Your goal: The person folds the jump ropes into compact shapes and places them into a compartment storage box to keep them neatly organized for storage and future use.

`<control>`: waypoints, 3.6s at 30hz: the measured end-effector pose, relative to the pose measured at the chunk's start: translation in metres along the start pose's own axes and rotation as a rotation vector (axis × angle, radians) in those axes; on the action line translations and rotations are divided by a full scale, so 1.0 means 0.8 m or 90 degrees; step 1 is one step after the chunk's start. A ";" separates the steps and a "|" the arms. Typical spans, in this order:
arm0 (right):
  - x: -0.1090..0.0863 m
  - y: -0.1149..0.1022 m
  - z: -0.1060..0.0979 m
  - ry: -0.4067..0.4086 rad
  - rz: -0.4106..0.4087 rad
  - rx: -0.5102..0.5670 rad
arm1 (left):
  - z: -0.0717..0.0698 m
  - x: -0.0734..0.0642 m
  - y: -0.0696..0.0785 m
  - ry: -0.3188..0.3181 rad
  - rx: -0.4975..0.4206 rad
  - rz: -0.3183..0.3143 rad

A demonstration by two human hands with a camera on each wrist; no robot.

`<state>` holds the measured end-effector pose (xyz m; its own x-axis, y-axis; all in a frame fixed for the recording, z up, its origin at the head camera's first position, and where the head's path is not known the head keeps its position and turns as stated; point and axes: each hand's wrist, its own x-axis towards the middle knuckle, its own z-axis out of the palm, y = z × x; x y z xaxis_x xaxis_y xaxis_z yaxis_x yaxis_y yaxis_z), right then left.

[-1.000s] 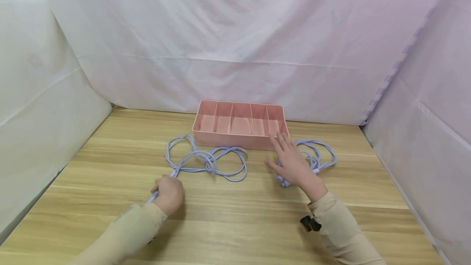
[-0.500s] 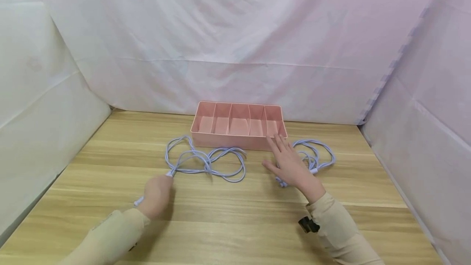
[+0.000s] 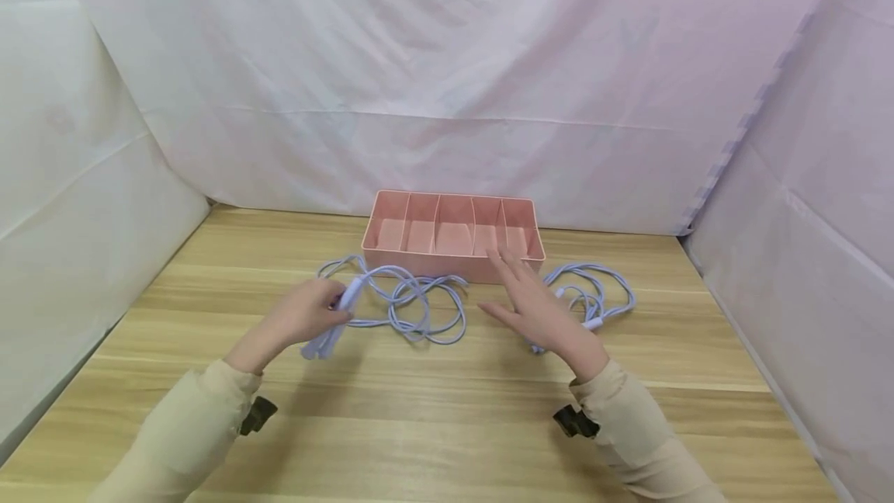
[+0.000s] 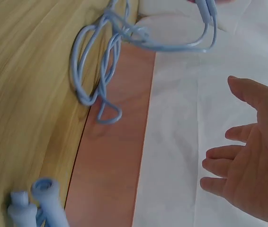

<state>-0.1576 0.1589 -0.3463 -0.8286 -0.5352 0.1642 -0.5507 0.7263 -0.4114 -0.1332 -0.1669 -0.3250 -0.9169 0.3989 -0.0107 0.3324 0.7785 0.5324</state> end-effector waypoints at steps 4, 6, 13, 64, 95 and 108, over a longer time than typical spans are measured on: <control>0.011 -0.016 0.004 -0.012 -0.008 0.095 | 0.005 0.016 0.008 -0.064 -0.137 0.067; 0.019 -0.024 0.007 -0.010 -0.027 0.133 | 0.010 0.023 0.013 -0.083 -0.191 0.093; 0.050 -0.047 0.022 0.056 -0.104 0.244 | 0.024 0.037 0.029 -0.134 -0.319 0.108; 0.090 -0.063 0.037 0.093 0.110 0.847 | 0.027 0.015 0.007 -0.039 -0.625 0.028; 0.060 -0.084 0.041 0.124 -0.104 0.043 | -0.003 0.028 0.028 0.220 -0.468 -0.083; 0.082 -0.085 0.019 -0.083 -0.260 0.220 | 0.031 0.025 0.041 0.102 0.120 0.052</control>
<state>-0.1735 0.0680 -0.3212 -0.5231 -0.8087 0.2690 -0.7412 0.2760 -0.6119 -0.1350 -0.1216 -0.3290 -0.9037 0.3941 0.1673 0.4281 0.8295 0.3587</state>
